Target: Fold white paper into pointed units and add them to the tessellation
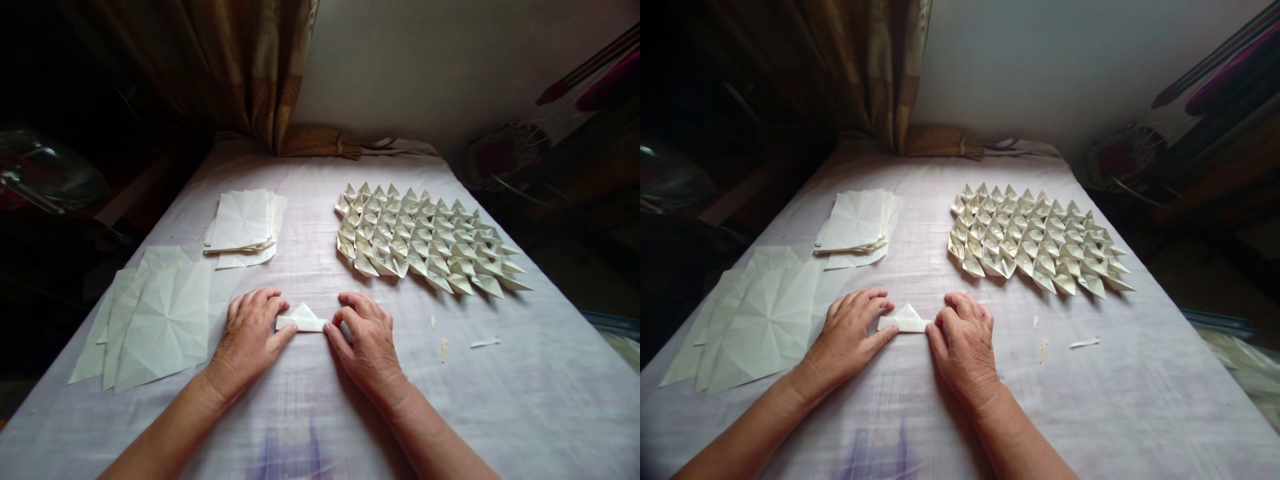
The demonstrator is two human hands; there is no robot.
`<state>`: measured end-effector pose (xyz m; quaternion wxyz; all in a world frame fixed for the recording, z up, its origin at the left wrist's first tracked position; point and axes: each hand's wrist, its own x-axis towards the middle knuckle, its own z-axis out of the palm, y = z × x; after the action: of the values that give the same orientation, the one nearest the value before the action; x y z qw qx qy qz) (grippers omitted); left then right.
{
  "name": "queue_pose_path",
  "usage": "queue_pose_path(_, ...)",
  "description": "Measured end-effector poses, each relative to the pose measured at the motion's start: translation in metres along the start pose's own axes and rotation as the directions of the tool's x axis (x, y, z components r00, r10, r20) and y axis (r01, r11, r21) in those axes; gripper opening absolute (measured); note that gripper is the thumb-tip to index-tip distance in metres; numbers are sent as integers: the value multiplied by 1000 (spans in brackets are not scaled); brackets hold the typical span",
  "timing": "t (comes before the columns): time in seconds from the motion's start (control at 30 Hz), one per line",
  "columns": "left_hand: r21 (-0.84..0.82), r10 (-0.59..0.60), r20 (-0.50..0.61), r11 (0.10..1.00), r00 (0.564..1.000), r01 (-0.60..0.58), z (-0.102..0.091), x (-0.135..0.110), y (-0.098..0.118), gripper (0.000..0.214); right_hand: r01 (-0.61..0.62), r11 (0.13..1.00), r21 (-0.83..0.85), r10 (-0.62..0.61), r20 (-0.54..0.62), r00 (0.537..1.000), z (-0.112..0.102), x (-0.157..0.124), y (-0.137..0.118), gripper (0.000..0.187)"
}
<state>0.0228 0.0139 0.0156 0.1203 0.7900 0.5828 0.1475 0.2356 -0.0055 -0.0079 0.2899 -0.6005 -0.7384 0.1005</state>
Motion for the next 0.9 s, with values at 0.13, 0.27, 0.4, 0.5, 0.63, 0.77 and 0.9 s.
queue_pose_path(0.13, -17, 8, -17, 1000, 1000, -8, 8, 3, 9, 22, 7, 1000, 7, -7, 2, 1000, 0, 0, 1, 9)
queue_pose_path(0.27, -48, -25, -8, 999, 1000, 25, 10, 4, 10, 18, 3, 1000, 20, -3, 1, 1000, 0, -1, 0, 4)
queue_pose_path(0.4, -80, -38, -19, 996, 999, 37, 10, 4, 11, 16, 25, 999, 40, -26, 17, 1000, 0, -1, 0, 17)
queue_pose_path(0.5, -106, -10, -23, 994, 1000, 8, 12, 2, 12, 15, 40, 997, 63, -44, 50, 998, -1, -2, 0, 18)
queue_pose_path(0.63, -132, 22, -39, 991, 999, -27, 14, 0, 10, 14, 30, 997, 76, -35, 67, 997, -2, -1, 0, 13)
queue_pose_path(0.77, -170, 61, -49, 983, 997, -69, 15, 0, 8, 14, 41, 995, 85, -47, 71, 996, -1, -1, 0, 11)
queue_pose_path(0.9, -205, 87, -65, 974, 994, -98, 15, 0, 7, 13, 66, 991, 117, -73, 59, 996, 0, 0, 0, 13)
